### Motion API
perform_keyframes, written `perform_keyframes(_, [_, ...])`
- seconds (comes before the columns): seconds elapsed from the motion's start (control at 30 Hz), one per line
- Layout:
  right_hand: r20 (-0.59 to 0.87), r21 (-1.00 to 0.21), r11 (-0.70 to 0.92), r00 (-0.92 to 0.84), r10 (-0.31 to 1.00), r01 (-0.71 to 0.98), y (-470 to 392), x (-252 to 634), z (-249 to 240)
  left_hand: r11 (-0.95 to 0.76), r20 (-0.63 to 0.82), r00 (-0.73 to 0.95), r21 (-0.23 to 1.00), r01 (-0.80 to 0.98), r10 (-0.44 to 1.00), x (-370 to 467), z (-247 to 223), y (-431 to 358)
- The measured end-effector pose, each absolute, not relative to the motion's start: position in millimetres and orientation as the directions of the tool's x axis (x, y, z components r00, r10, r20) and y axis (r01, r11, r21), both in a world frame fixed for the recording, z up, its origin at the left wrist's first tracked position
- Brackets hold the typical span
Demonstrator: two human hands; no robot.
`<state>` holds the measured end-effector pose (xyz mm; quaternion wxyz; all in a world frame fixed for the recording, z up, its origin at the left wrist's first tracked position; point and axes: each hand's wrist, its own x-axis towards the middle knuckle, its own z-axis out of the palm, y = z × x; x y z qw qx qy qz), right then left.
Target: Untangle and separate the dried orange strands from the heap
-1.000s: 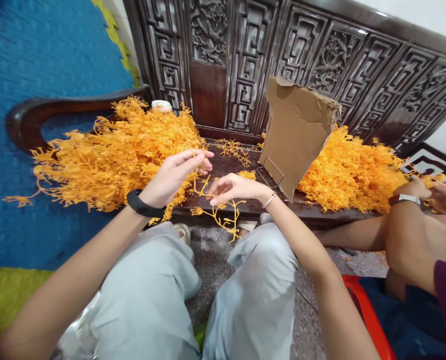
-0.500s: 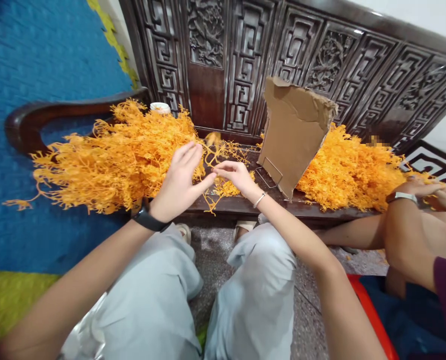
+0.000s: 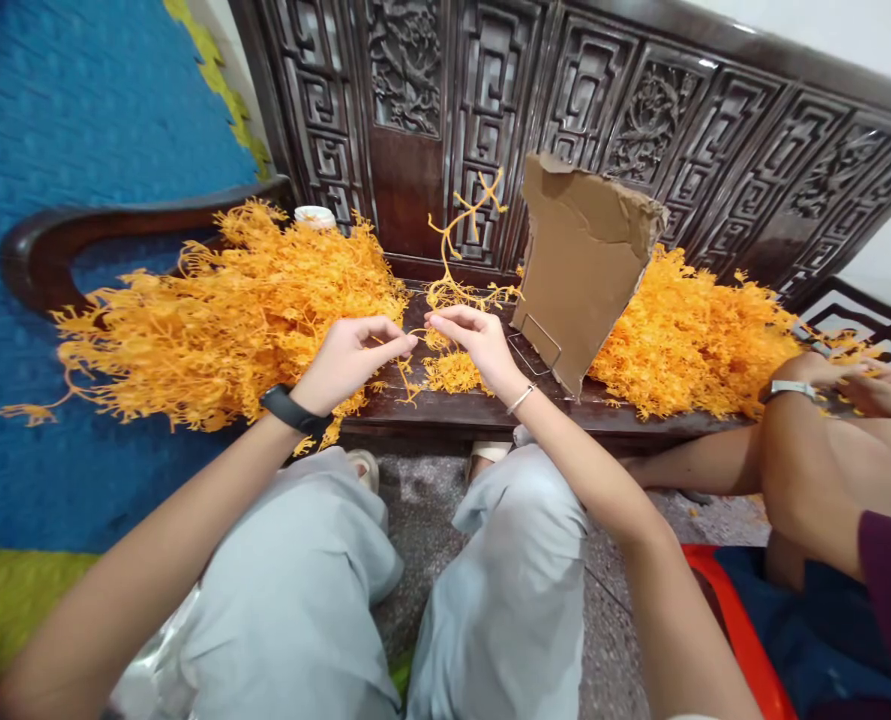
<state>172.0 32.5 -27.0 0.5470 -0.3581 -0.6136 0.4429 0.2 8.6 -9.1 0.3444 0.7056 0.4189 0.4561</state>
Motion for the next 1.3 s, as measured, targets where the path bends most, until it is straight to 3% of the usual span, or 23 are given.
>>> perform_keyframes(0.23, [0.404, -0.915, 0.391, -0.213, 0.890, -0.100, 29.1, 169.6, -23.8, -0.449, 0.439, 0.097, 0.859, 0.244, 0.893, 0.5, -13.2, 13.0])
perform_keyframes(0.4, [0.416, -0.909, 0.397, -0.236, 0.878, -0.127, 25.5, 167.7, -19.5, -0.528, 0.508, 0.167, 0.740, 0.417, 0.845, 0.4, -14.7, 12.7])
perform_keyframes(0.53, [0.424, -0.904, 0.390, -0.242, 0.873, -0.178, 23.0, 168.5, -15.2, -0.546, 0.509, 0.204, 0.743, 0.387, 0.836, 1.2, -16.2, 14.8])
perform_keyframes(0.7, [0.418, -0.907, 0.399, -0.168, 0.893, -0.137, 24.5, 172.7, -13.6, -0.506, 0.527, -0.020, 0.824, 0.256, 0.849, 3.0, -16.2, 17.2])
perform_keyframes(0.83, [0.428, -0.903, 0.409, -0.184, 0.885, -0.131, 25.0, 174.0, -14.5, -0.494, 0.492, 0.052, 0.868, 0.046, 0.869, 3.8, -13.8, 14.8])
perform_keyframes(0.93, [0.395, -0.918, 0.372, -0.230, 0.889, -0.139, 23.0, 172.2, -14.6, -0.528, 0.530, 0.063, 0.848, -0.047, 0.846, 3.6, -11.1, 12.1])
perform_keyframes(1.1, [0.332, -0.942, 0.286, -0.377, 0.865, -0.175, 19.9, 171.0, -13.0, -0.577, 0.561, -0.148, 0.760, -0.299, 0.815, 2.4, -5.7, 10.9])
perform_keyframes(1.3, [0.331, -0.943, 0.329, -0.283, 0.900, -0.055, 24.2, 182.2, -14.3, -0.524, 0.516, -0.173, 0.679, -0.515, 0.839, -3.6, -0.3, 9.5])
